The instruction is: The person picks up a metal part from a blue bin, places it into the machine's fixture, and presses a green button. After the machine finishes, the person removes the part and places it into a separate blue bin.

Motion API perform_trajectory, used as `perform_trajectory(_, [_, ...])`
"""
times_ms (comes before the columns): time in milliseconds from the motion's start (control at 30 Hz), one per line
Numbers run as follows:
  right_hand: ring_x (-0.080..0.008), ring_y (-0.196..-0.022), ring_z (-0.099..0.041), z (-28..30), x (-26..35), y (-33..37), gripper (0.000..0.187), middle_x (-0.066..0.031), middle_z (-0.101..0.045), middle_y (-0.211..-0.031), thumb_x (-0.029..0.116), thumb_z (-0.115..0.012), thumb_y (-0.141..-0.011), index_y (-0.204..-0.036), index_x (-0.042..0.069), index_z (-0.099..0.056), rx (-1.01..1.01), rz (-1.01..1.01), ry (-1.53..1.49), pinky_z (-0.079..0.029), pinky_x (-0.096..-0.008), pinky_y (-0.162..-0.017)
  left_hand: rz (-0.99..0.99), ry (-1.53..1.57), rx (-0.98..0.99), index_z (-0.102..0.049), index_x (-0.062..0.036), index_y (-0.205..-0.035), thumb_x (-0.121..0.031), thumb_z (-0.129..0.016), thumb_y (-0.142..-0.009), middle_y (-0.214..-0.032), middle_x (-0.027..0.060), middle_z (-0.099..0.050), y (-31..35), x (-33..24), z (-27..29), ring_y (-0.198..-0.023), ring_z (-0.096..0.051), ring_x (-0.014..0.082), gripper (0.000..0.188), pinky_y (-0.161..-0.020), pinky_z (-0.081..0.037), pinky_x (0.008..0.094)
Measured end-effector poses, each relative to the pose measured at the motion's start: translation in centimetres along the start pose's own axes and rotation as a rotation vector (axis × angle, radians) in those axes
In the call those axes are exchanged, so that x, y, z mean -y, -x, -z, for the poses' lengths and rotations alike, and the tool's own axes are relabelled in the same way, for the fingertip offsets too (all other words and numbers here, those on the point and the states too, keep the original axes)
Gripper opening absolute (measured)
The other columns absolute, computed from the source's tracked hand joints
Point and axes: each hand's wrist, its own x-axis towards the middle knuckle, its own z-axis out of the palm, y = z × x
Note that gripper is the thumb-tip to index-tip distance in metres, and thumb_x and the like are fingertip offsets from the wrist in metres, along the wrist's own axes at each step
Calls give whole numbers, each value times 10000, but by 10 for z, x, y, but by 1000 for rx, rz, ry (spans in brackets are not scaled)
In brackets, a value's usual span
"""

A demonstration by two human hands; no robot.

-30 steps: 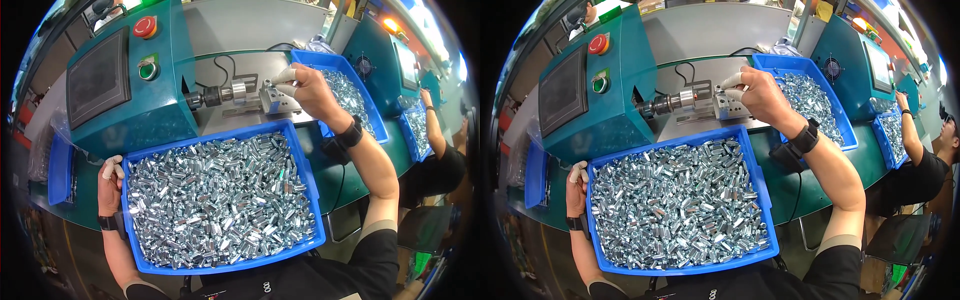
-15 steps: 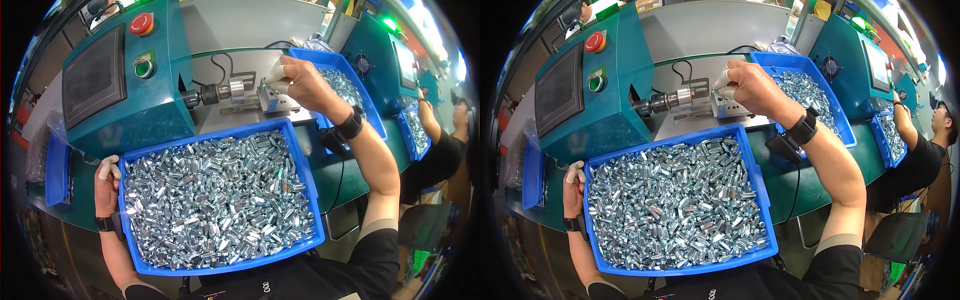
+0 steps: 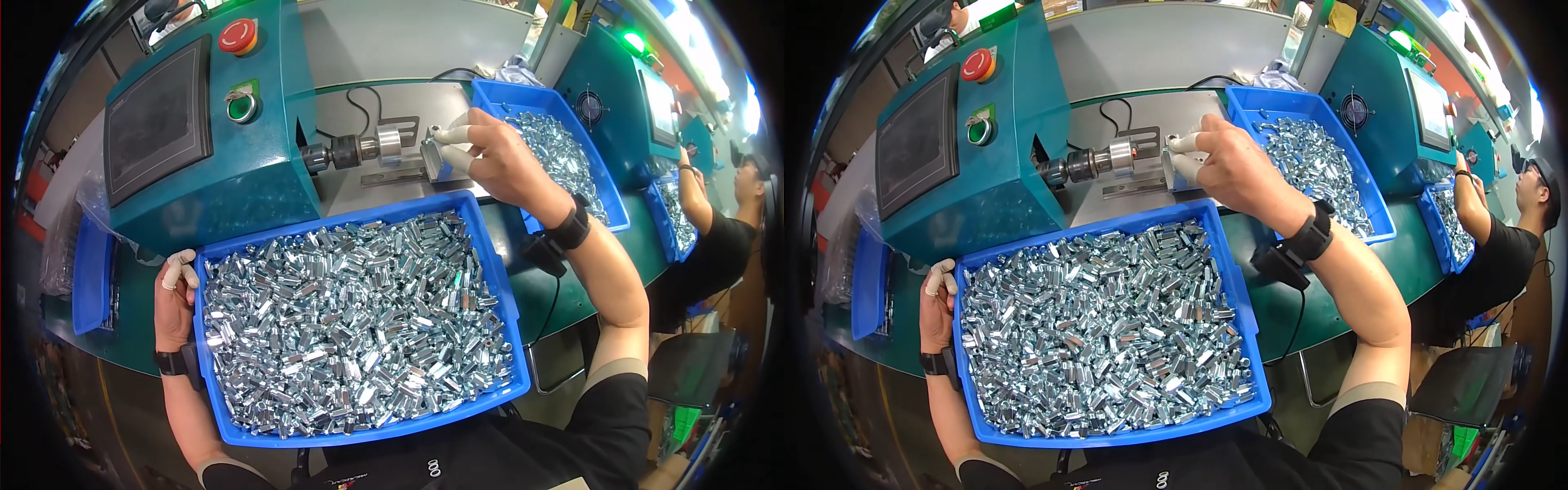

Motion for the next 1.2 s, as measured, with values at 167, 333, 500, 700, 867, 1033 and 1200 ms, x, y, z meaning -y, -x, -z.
perform_trajectory(167, [-187,-766,-616,-3,0,9,296,-96,-647,-929,145,-711,-909,-1193,62,-716,7,-24,94,-500,-311,-695,10,19,-13,-618,-16,-1157,-289,-488,-1055,-736,6,-569,0,1,2,-542,-418,45,319,-515,-334,179])
perform_trajectory(333, [-152,-843,-645,-13,12,24,357,-96,-693,-1009,156,-702,-931,-1251,1,-665,-59,-402,-366,-525,-299,-768,-6,8,-7,-621,-22,-1152,-289,-491,-1054,-728,6,-568,2,-1,-1,-538,-418,44,314,-509,-333,178])
perform_trajectory(500, [-137,-904,-648,-9,13,27,437,-92,-701,-1070,177,-706,-937,-1298,-52,-612,37,-434,-528,-524,-292,-841,6,6,-26,-626,-28,-1145,-288,-494,-1055,-716,6,-566,3,-3,-3,-528,-416,40,305,-493,-330,179])
perform_trajectory(700, [-144,-992,-634,5,4,17,475,-89,-692,-1135,184,-732,-910,-1317,-30,-616,238,-415,-603,-497,-283,-903,4,20,-29,-629,-28,-1141,-283,-494,-1057,-712,1,-563,1,-1,-4,-516,-410,38,300,-484,-329,179])
perform_trajectory(867, [-135,-1011,-618,13,-9,-2,485,-69,-686,-1159,189,-749,-892,-1325,4,-630,380,-359,-615,-484,-275,-911,-1,28,-34,-630,-28,-1137,-279,-494,-1058,-706,-6,-557,0,0,-4,-510,-403,35,297,-482,-326,182])
perform_trajectory(1033, [-126,-959,-613,12,-20,-16,481,-44,-696,-1127,206,-752,-892,-1331,46,-641,499,-295,-676,-495,-255,-836,8,30,-59,-627,-25,-1131,-287,-496,-1056,-692,-12,-537,-2,1,-3,-509,-398,36,303,-480,-320,187])
perform_trajectory(1200, [-123,-933,-615,3,-36,-15,442,-50,-712,-1116,219,-745,-901,-1303,55,-665,522,-320,-749,-505,-258,-758,2,16,-28,-619,-14,-1124,-312,-499,-1064,-700,-36,-503,-2,2,-3,-505,-399,35,327,-458,-310,195])
